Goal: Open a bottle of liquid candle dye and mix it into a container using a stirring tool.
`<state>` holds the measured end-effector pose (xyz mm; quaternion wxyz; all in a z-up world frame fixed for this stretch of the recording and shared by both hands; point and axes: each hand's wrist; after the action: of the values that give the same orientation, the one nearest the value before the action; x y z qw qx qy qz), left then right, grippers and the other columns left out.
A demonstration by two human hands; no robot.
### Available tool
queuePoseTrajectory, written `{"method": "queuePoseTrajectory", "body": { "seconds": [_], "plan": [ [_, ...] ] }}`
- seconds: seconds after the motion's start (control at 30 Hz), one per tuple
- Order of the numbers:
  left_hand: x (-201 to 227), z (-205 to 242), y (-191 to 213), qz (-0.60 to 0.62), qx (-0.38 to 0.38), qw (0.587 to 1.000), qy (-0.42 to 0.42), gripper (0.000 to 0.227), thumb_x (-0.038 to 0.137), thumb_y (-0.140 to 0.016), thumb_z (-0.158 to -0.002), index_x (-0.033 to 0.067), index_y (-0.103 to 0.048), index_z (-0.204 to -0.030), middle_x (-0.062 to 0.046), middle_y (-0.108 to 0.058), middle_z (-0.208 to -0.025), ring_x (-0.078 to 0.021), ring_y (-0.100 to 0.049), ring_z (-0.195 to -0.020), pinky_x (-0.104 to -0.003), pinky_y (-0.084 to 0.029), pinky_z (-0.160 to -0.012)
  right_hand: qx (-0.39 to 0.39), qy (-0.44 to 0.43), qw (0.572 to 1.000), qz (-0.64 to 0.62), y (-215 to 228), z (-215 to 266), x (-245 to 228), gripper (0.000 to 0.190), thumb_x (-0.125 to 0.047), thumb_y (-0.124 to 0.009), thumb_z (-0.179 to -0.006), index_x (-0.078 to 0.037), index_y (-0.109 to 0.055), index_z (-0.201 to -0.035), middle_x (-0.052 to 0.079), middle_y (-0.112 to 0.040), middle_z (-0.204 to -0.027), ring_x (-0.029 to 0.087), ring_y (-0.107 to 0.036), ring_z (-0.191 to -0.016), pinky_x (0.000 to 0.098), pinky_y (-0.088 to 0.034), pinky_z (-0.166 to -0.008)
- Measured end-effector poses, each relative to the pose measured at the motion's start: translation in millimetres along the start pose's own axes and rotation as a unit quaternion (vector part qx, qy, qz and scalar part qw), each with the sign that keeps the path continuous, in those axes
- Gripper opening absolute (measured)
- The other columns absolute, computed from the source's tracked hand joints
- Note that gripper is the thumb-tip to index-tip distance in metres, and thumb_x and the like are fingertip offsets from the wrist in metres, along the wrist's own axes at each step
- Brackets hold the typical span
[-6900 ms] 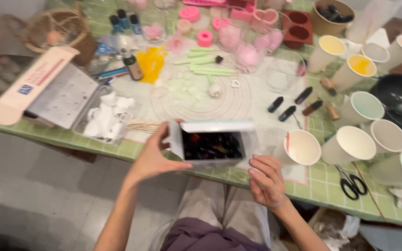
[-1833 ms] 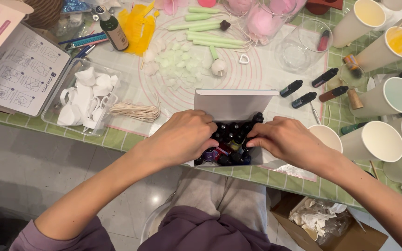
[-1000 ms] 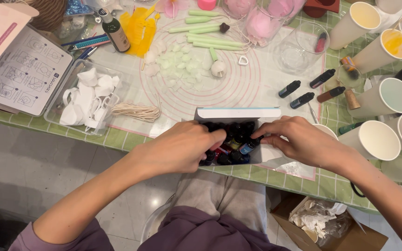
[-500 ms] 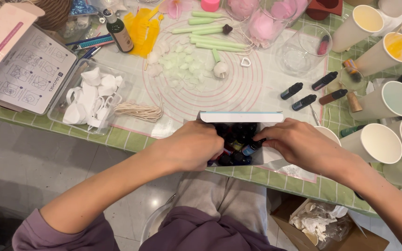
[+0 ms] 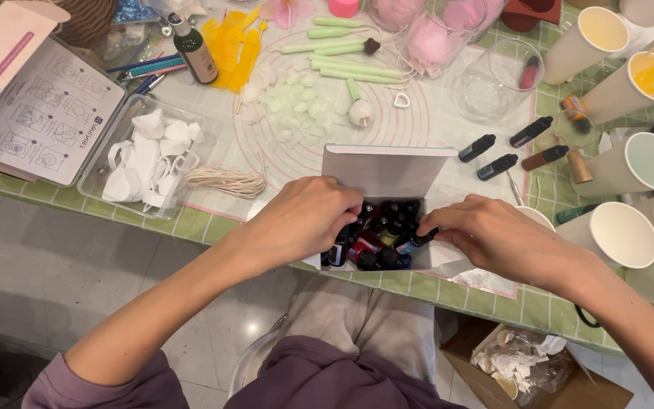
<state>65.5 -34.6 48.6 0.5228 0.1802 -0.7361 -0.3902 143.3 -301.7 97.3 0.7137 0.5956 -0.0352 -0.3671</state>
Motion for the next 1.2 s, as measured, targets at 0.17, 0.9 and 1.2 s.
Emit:
{"method": "queuePoseTrajectory", "body": {
  "seconds": [0.17,0.9,1.2],
  "plan": [
    [0.7,1.3,-1.4,0.001,0.005,1.000,0.000,0.008,0.008,-0.068,-0.085,0.0015,-0.068,-0.089,-0.018,-0.070,-0.079,-0.0401,-0.068,-0.080,-0.050,-0.053,-0.070,-0.002,-0.008,1.000,0.003,0.9,-0.4,-3.1,0.034,-0.020,-0.070,-0.085,-0.019,-0.074,-0.118,0.005,-0.078,-0.106,0.032,-0.067,-0.091,0.0415,-0.054,-0.083],
    [3.1,6.8,-5.7,-0.179,0.002,0.983,-0.051,0.019,-0.001,-0.074,-0.063,-0.0001,-0.071,-0.082,-0.016,-0.066,-0.097,-0.0355,-0.067,-0.096,-0.046,-0.055,-0.074,0.028,0.018,0.999,0.005,-9.4,2.9,0.4,0.034,-0.031,-0.068,-0.087,-0.015,-0.075,-0.116,0.008,-0.077,-0.103,0.032,-0.068,-0.095,0.0424,-0.054,-0.083],
    [1.6,7.2,4.3,-0.122,-0.036,0.991,-0.051,0.023,0.012,-0.080,-0.066,0.0006,-0.072,-0.084,-0.015,-0.065,-0.091,-0.0353,-0.064,-0.094,-0.047,-0.051,-0.076,0.022,0.014,1.000,0.015,-12.9,1.8,-0.2,0.035,-0.032,-0.068,-0.086,-0.016,-0.075,-0.116,0.007,-0.076,-0.106,0.033,-0.066,-0.091,0.0429,-0.052,-0.084]
  ]
}}
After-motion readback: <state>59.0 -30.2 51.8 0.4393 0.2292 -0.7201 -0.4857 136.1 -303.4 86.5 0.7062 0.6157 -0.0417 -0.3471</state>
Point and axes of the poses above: each hand's wrist, its own z-axis away from the middle knuckle, its own y-axis out of the back of the hand, x = y × z
